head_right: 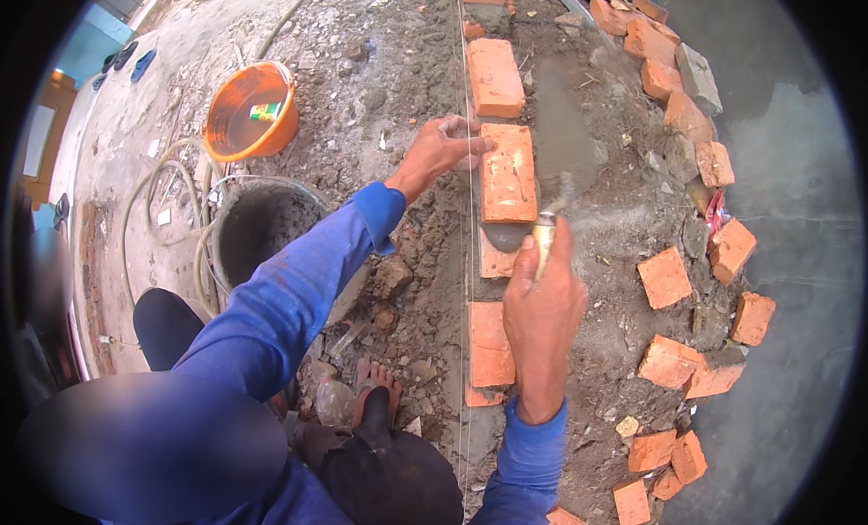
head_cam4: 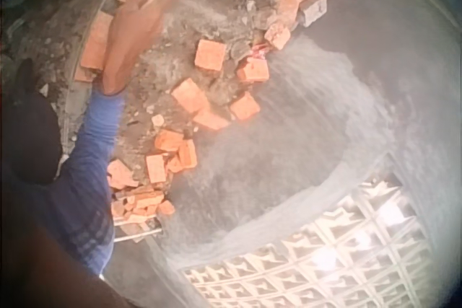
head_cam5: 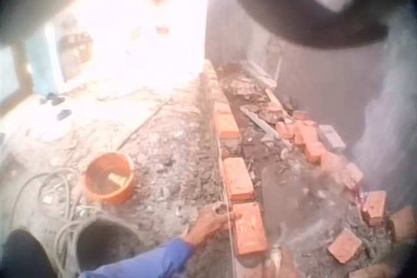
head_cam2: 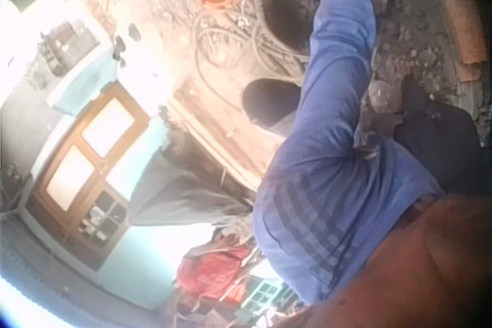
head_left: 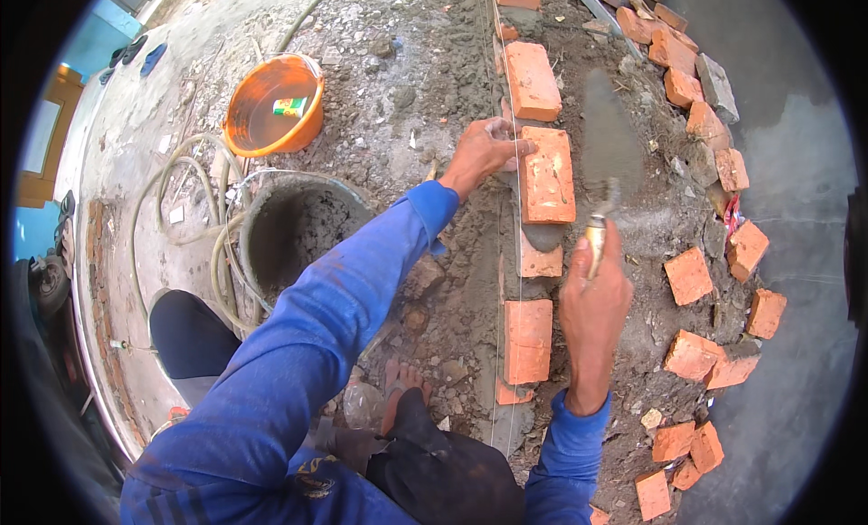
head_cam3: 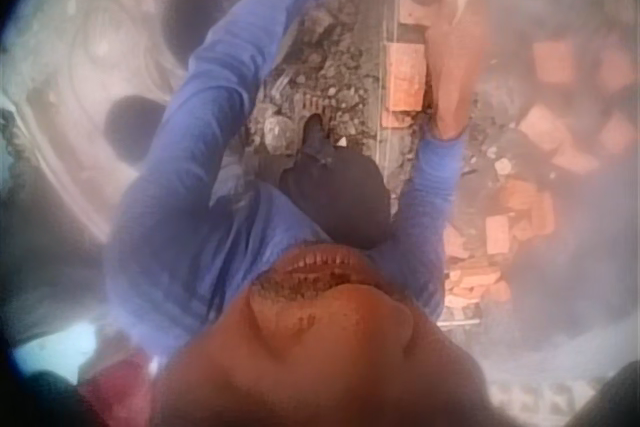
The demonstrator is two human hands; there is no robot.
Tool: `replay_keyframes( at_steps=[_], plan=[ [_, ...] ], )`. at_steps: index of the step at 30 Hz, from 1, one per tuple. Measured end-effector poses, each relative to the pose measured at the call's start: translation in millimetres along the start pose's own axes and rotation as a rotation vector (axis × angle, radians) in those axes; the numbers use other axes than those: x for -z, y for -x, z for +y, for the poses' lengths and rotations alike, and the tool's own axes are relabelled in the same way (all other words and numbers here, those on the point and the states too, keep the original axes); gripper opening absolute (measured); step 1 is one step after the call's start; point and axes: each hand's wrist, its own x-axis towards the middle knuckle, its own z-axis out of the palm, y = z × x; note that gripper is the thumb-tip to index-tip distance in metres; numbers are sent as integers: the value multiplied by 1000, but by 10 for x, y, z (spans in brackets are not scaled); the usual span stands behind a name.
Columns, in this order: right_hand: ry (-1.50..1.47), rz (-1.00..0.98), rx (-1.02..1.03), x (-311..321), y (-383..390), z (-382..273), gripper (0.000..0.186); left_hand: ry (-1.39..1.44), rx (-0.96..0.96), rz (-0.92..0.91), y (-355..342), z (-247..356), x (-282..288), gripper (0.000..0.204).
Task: The person applies mortar with a trowel and places bricks to construct a low wall.
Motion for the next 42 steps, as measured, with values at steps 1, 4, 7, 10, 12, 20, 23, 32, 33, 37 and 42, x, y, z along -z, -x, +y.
replay_keyframes(
  at_steps=[1, 4, 7, 10, 12, 20, 23, 32, 33, 37, 42],
  plan=[
    [7, -7, -28, 13, 13, -33, 45, -1, -30, -3, -23, -55, 7, 54],
    [77, -140, 16, -91, 35, 14, 45, -57, -37, 47, 43, -8, 81, 51],
    [1, -13, 15, 130, 107, 44, 44, -244, -96, 106, 612, 431, 406, 50],
    [-222, -5, -19, 450, 388, -201, 39, -695, -497, 477, 1538, 867, 1411, 44],
    [-355, -162, -55, 618, 623, -438, 36, -838, -589, 814, 2029, 802, 2315, 58],
    [319, -592, 714, -1015, 750, -1317, 35, -251, 145, 512, 2672, -210, 2754, 80],
    [241, -389, 925, -1748, 619, -1158, 29, -353, -142, 273, 2629, -113, 2489, 65],
    [539, -450, 653, -1531, 750, -1171, 22, -263, -171, 299, 2780, -229, 2355, 65],
    [487, -421, 582, -1560, 627, -1213, 24, -266, -278, 294, 2782, -274, 2298, 66],
    [457, -718, 398, -1981, 662, -884, 36, -293, -310, 304, 2811, -329, 2318, 70],
    [0, -1138, 318, -2229, 1135, -584, 49, -274, -282, 248, 2881, -310, 2509, 63]
  ],
)
